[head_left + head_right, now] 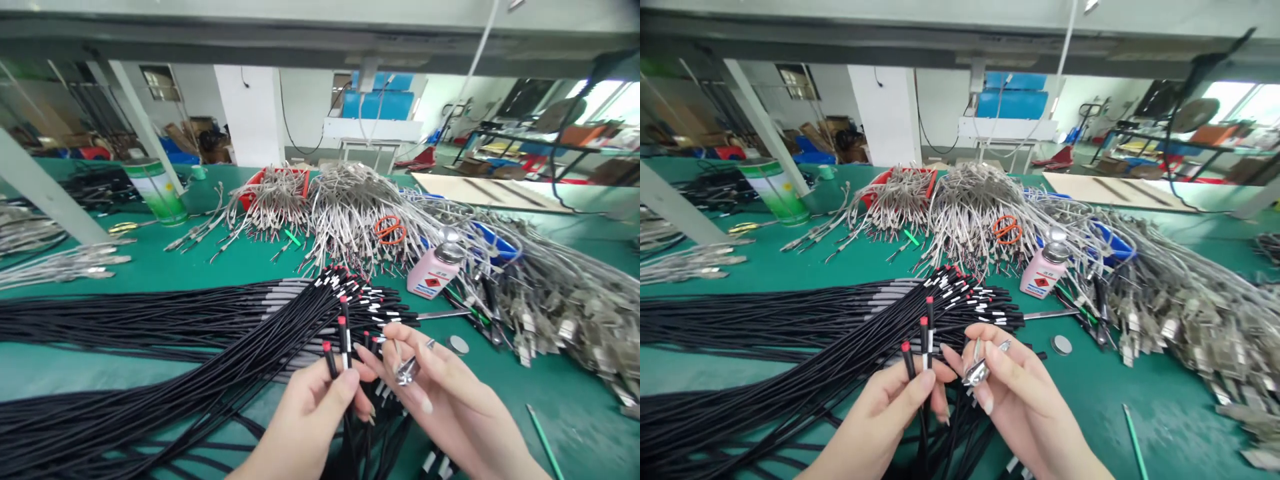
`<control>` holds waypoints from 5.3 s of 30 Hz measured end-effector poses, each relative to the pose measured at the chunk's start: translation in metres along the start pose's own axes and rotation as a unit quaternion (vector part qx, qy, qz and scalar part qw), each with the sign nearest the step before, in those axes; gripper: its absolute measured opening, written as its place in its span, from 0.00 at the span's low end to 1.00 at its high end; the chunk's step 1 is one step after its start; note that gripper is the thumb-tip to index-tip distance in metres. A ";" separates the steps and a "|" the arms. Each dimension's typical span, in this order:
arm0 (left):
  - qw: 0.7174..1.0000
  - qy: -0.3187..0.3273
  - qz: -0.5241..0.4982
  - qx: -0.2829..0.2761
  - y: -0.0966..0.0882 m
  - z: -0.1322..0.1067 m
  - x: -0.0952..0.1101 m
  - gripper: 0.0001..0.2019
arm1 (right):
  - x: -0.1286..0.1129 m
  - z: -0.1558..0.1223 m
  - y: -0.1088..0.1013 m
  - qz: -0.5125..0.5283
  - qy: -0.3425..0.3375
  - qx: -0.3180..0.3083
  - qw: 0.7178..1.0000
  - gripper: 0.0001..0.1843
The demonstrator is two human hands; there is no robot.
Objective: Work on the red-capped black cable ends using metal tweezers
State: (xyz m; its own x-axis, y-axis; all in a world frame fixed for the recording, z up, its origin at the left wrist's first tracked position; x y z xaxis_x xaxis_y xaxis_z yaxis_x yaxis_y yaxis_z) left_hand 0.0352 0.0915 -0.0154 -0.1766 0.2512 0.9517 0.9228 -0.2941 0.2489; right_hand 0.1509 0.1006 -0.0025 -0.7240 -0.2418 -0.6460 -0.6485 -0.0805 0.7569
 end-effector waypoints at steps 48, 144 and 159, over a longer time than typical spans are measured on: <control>0.987 0.024 -0.114 -0.111 0.016 0.003 -0.015 0.15 | 0.024 0.002 -0.002 0.088 0.061 -0.006 0.994 0.13; 0.985 -0.110 -0.132 -0.029 0.006 -0.003 -0.018 0.17 | 0.038 -0.013 0.010 -0.257 0.080 0.029 0.963 0.20; 0.979 -0.054 -0.193 -0.041 0.006 -0.002 -0.001 0.08 | -0.037 -0.027 -0.009 -0.501 -0.184 0.078 0.842 0.12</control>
State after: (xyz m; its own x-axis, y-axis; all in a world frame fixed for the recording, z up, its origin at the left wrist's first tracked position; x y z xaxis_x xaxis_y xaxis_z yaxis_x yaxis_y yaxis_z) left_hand 0.0399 0.0873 -0.0145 -0.4659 0.4531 0.7600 0.7628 -0.2297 0.6045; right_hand 0.1902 0.0838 0.0171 0.2009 0.1907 -0.9609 -0.9791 0.0702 -0.1908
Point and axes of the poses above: each hand's wrist, its own z-axis towards the middle knuckle, its own y-axis out of the palm, x = y × z, the point moved 10 cm from there along z, towards the middle knuckle, and after that the axes turned 8 degrees about z, right-handed, at the moved point
